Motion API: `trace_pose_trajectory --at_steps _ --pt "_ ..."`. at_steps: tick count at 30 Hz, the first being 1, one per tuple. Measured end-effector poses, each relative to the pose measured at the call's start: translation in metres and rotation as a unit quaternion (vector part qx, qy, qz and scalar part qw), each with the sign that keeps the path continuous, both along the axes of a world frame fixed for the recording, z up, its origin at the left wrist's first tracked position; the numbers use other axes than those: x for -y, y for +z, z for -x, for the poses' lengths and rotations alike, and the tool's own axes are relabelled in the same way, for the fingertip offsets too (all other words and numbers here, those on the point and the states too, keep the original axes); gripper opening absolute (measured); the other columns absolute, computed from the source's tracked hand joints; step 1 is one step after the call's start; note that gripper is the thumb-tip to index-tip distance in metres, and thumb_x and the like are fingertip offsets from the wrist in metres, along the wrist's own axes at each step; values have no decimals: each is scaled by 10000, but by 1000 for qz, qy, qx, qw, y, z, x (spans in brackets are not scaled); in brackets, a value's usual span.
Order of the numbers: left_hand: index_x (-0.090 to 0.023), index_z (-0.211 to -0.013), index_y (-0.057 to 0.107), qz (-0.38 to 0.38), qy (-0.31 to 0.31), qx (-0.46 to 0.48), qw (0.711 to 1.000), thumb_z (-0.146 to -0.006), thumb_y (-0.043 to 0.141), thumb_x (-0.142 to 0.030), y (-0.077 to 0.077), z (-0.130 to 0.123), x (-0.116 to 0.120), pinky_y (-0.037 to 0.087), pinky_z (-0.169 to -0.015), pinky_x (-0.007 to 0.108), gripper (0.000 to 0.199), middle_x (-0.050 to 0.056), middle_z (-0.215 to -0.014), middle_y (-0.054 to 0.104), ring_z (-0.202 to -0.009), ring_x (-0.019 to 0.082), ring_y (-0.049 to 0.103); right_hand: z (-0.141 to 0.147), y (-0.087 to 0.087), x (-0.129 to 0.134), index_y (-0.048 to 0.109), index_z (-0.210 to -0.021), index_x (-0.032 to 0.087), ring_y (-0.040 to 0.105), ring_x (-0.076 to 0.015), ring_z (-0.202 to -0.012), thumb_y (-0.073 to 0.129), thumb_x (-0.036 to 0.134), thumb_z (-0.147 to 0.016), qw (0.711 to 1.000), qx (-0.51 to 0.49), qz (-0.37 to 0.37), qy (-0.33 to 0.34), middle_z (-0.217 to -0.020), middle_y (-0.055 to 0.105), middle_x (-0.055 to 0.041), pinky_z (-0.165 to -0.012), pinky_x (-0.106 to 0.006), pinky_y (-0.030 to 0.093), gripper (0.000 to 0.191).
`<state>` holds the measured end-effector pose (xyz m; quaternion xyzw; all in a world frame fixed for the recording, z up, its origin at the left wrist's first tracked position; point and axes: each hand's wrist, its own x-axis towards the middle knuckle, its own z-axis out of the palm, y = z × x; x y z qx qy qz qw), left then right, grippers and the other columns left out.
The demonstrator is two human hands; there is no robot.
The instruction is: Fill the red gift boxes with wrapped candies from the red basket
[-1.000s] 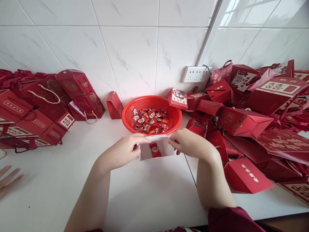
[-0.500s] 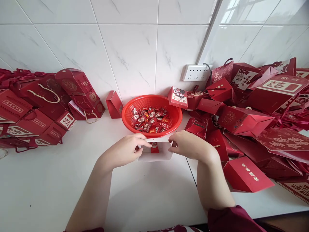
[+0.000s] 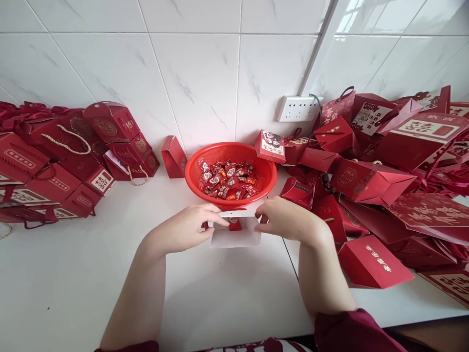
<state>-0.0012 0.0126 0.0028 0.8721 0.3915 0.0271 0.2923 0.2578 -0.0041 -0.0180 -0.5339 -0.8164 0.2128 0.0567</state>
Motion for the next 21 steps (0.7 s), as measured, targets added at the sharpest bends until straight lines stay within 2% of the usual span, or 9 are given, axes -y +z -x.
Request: trace_pose_trajectory --at_steps 3,7,10,13,14,16,18,20,21 --pt "-343 -1157 726 -3 13 15 1000 -849 446 -136 -3 -1 -3 419 -653 232 465 -8 -1204 632 -775 124 591 3 -1 -1 638 -702 211 616 -204 -688 629 275 -833 1000 -7 -13 -4 -749 707 -51 -566 -289 352 146" --pt "-273 -1134 729 -3 94 69 993 -853 408 -162 -15 -5 -14 447 -698 251 440 20 -1165 655 -831 159 613 9 -2 -6 635 -743 207 615 -205 -709 546 352 -920 998 -6 -54 -44 -799 707 -67 -573 -287 340 246" --pt "-202 -919 751 -12 136 67 988 -904 405 -276 -23 -9 -21 445 -680 275 354 50 -1014 680 -813 188 610 5 1 -18 641 -779 215 615 -197 -721 473 419 -966 995 -14 -63 -77 -800 707 -48 -570 -281 336 324" --pt "-186 -792 723 -6 150 44 988 -923 405 -384 -25 -11 -22 415 -600 292 396 60 -893 652 -706 187 584 0 1 -46 658 -941 207 642 -199 -835 339 368 -1023 990 25 -71 -115 -931 718 -68 -631 -274 380 367" --pt "-191 -797 722 -1 155 43 987 -922 405 -397 -25 -11 -21 417 -598 295 398 61 -892 645 -707 190 586 0 1 -58 653 -1025 201 645 -205 -896 321 339 -1029 989 58 -59 -119 -1016 712 -82 -664 -274 398 359" --pt "-203 -848 728 9 155 44 987 -915 424 -427 -23 -11 -19 438 -629 303 383 63 -921 638 -750 204 601 6 -4 -86 653 -1108 194 643 -219 -970 458 309 -986 990 97 -16 -100 -1134 692 -94 -693 -271 426 257" --pt "-225 -980 728 19 146 44 988 -876 506 -483 -21 -8 -17 466 -684 310 357 62 -999 634 -816 218 613 19 -11 -112 685 -1064 192 650 -228 -964 697 316 -850 988 132 45 -60 -1114 701 -80 -698 -264 457 248" --pt "-267 -1147 688 35 133 34 990 -805 612 -512 -17 -5 -13 485 -724 308 428 52 -1118 617 -875 221 614 34 -22 -134 704 -1011 171 658 -220 -935 774 291 -793 978 176 104 -33 -1073 706 -83 -735 -273 495 259" --pt "-293 -1206 661 45 126 25 991 -774 651 -512 -16 -4 -10 491 -734 304 485 45 -1173 602 -901 221 612 41 -28 -142 700 -1008 161 660 -211 -922 762 303 -815 970 201 131 -29 -1059 702 -83 -766 -293 516 247"
